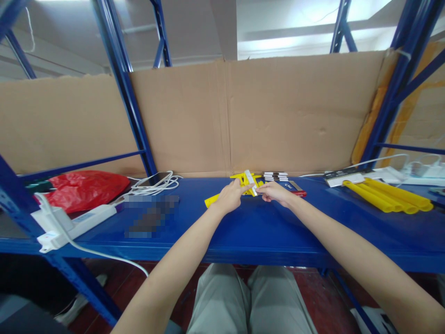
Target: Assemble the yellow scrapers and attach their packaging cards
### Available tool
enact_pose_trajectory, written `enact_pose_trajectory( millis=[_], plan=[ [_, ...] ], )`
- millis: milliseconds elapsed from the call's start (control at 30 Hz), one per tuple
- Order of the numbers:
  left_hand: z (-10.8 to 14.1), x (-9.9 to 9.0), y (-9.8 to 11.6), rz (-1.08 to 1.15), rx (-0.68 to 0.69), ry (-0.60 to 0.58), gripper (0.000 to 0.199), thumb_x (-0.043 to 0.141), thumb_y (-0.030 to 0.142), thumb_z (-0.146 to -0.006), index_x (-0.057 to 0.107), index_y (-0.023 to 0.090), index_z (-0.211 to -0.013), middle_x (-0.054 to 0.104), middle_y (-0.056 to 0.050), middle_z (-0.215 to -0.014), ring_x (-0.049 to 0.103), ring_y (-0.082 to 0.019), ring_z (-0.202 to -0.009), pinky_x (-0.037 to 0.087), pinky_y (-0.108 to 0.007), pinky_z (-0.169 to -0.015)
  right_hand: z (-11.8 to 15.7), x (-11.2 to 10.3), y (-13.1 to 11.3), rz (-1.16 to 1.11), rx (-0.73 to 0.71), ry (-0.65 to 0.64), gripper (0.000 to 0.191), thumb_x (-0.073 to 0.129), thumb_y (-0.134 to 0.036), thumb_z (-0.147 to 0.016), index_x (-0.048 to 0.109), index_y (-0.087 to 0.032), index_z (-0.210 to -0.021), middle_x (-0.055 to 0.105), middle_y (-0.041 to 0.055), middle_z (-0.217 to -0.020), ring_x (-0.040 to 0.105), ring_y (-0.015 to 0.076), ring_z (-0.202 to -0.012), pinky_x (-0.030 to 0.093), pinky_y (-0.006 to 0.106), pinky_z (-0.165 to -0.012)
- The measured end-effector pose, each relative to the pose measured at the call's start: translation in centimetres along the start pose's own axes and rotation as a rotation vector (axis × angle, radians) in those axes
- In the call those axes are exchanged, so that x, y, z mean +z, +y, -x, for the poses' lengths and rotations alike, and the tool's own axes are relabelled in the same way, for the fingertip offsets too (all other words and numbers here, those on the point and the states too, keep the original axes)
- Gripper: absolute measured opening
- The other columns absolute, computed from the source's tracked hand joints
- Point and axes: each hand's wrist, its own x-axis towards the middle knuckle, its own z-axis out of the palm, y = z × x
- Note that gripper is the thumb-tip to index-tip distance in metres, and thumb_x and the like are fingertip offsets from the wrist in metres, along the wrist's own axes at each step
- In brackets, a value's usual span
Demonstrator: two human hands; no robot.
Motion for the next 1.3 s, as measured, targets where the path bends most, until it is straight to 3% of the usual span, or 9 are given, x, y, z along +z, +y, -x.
enact_pose_trajectory(
  millis=[367,600,1033,1167,1300],
  plan=[
    [0.0,0.0,0.5,-0.036,0.056,-0.020,0.067,0.039,0.003,-0.083,0.036,0.039,-0.140,0.047,-0.007,-0.110,0.054,-0.020,-0.100,0.046,-0.033,-0.083,-0.1,-0.5,0.4,-0.001,-0.128,-0.060,0.010,0.061,-0.025,-0.069,0.061,-0.016,-0.064,0.054,-0.0024,-0.055,0.043,0.0079,-0.049,0.030,0.022,-0.047],
    [0.2,0.0,1.0,-0.045,0.009,-0.036,0.071,0.037,0.002,-0.082,0.022,0.027,-0.147,0.044,-0.012,-0.122,0.057,-0.021,-0.099,0.048,-0.035,-0.084,-0.3,-0.4,0.4,0.045,-0.183,-0.099,0.019,0.061,-0.032,-0.065,0.053,-0.017,-0.056,0.047,-0.0047,-0.050,0.038,0.0075,-0.048,0.028,0.024,-0.049],
    [0.2,-1.2,1.1,-0.128,0.003,-0.017,0.049,0.032,0.019,-0.095,0.036,0.037,-0.140,0.049,-0.008,-0.117,0.062,-0.019,-0.094,0.051,-0.030,-0.076,0.5,-1.0,-0.2,0.103,-0.151,-0.231,0.037,0.071,-0.049,-0.059,0.053,-0.017,-0.055,0.045,-0.0049,-0.046,0.039,0.0073,-0.046,0.027,0.024,-0.049],
    [0.2,-1.1,1.2,-0.135,0.008,-0.005,0.051,0.032,0.018,-0.094,0.035,0.036,-0.141,0.049,-0.008,-0.119,0.062,-0.020,-0.096,0.051,-0.030,-0.076,0.4,-1.4,0.0,0.090,-0.162,-0.252,0.038,0.072,-0.050,-0.058,0.055,-0.016,-0.059,0.048,-0.0045,-0.049,0.041,0.0075,-0.047,0.029,0.023,-0.049],
    [0.1,-0.9,1.0,-0.107,-0.015,0.002,0.049,0.032,0.019,-0.095,0.037,0.034,-0.141,0.050,-0.008,-0.119,0.062,-0.020,-0.097,0.050,-0.030,-0.077,0.2,-1.9,0.1,0.137,-0.185,-0.212,0.030,0.064,-0.045,-0.067,0.056,-0.017,-0.061,0.050,-0.0036,-0.050,0.043,0.0083,-0.047,0.029,0.023,-0.047]
  ],
)
